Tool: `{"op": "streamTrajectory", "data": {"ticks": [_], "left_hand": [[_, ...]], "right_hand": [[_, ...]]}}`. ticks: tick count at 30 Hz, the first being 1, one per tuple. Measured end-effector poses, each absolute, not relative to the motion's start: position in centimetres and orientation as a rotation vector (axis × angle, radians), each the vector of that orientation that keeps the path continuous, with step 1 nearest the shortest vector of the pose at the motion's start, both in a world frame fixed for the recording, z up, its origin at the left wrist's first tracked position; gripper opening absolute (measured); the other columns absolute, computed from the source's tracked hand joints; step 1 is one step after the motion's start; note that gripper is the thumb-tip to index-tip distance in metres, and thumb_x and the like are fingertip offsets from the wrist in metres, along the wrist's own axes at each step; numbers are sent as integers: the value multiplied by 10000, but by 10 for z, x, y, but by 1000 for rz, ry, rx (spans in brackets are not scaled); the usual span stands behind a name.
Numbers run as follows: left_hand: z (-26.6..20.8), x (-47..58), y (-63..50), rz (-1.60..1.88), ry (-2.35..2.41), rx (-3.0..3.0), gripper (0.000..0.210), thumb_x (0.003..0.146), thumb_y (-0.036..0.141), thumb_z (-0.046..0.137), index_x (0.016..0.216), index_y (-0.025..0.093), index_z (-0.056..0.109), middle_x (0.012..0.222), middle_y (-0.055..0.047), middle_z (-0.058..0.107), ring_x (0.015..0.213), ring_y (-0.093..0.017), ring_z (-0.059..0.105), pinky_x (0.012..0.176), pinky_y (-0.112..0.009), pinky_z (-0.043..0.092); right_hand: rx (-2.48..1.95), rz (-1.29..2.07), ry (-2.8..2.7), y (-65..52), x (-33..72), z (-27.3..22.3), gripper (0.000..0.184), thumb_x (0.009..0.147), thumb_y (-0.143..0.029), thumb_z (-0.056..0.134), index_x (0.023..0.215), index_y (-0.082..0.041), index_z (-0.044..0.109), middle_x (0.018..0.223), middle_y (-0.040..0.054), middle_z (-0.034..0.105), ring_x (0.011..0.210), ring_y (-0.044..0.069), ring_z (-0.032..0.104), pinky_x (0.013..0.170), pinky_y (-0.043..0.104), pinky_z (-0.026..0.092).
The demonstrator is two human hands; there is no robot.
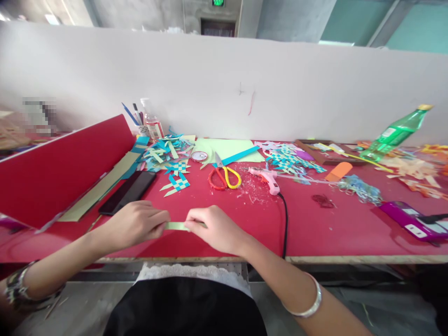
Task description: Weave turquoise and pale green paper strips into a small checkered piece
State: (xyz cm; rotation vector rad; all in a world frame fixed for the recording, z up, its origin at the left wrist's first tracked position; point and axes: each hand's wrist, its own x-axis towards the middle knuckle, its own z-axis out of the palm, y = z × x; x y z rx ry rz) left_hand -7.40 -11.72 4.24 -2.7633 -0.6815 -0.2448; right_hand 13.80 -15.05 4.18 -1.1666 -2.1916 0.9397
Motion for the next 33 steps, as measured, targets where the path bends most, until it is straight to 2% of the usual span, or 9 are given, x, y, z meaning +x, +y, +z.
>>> {"op": "streamTrajectory", "data": {"ticks": [8, 10, 13, 14, 16, 18, 22, 26, 33], "left_hand": [[46, -124, -88, -27, -940, -2601, 269, 814, 206, 340, 617, 171, 518, 512, -3, 551, 477, -119, 473, 539, -255, 312], [51, -113, -90, -131, -1097, -2601, 273, 845, 246, 310, 764, 168, 559, 668, -30, 615, 612, -142, 542, 606, -257, 347], [54, -80, -103, -339, -1066, -2835, 329, 847, 374, 328, 1037, 174, 507, 949, -66, 612, 824, -168, 552, 673, -249, 370], [53, -68, -108, -334, -1040, -2936, 335, 841, 391, 338, 1033, 180, 514, 931, -58, 614, 812, -165, 551, 662, -244, 370], [52, -51, -116, -264, -1064, -3116, 328, 846, 384, 327, 842, 178, 581, 686, -16, 605, 608, -124, 529, 556, -221, 345], [51, -45, -119, -239, -1129, -3300, 370, 856, 367, 302, 734, 166, 587, 551, 9, 544, 492, -91, 470, 498, -204, 319], [51, -56, -115, -193, -1404, -3633, 407, 859, 390, 271, 749, 149, 580, 404, 43, 450, 383, -71, 425, 452, -178, 334], [54, -73, -107, -100, -1586, -3769, 398, 840, 419, 318, 736, 133, 575, 384, 35, 472, 372, -75, 454, 457, -174, 373], [50, -103, -99, -117, -1572, -3732, 380, 850, 382, 312, 733, 144, 584, 387, 18, 501, 386, -96, 474, 481, -196, 399]], "right_hand": [[-1312, 889, -2175, -138, 192, 31, 226, 800, -312, 421, 680, -150, 525, 584, -34, 468, 545, 73, 397, 513, 184, 285], [-1295, 891, -2198, -138, 189, 30, 223, 799, -315, 423, 699, -152, 538, 594, -31, 484, 548, 73, 407, 519, 183, 290], [-1192, 873, -2273, -140, 170, 35, 221, 810, -298, 398, 721, -158, 544, 592, -33, 491, 532, 67, 409, 515, 178, 287], [-1167, 845, -2287, -140, 163, 37, 212, 808, -282, 392, 721, -160, 542, 582, -35, 481, 522, 65, 403, 508, 176, 281], [-1151, 735, -2301, -141, 153, 40, 165, 779, -228, 405, 699, -163, 534, 555, -43, 454, 499, 58, 385, 492, 173, 263], [-1158, 593, -2306, -141, 150, 41, 109, 717, -169, 434, 654, -167, 523, 521, -54, 422, 471, 51, 354, 480, 172, 247], [-1178, 452, -2291, -140, 159, 37, 97, 614, -113, 439, 546, -168, 480, 463, -65, 365, 435, 44, 301, 458, 172, 232], [-1206, 494, -2238, -140, 175, 32, 113, 590, -100, 416, 502, -167, 439, 449, -66, 361, 428, 43, 299, 448, 167, 237], [-1361, 513, -2174, -144, 210, 20, 105, 607, -119, 413, 518, -171, 431, 471, -59, 391, 456, 56, 357, 477, 179, 257]]}}
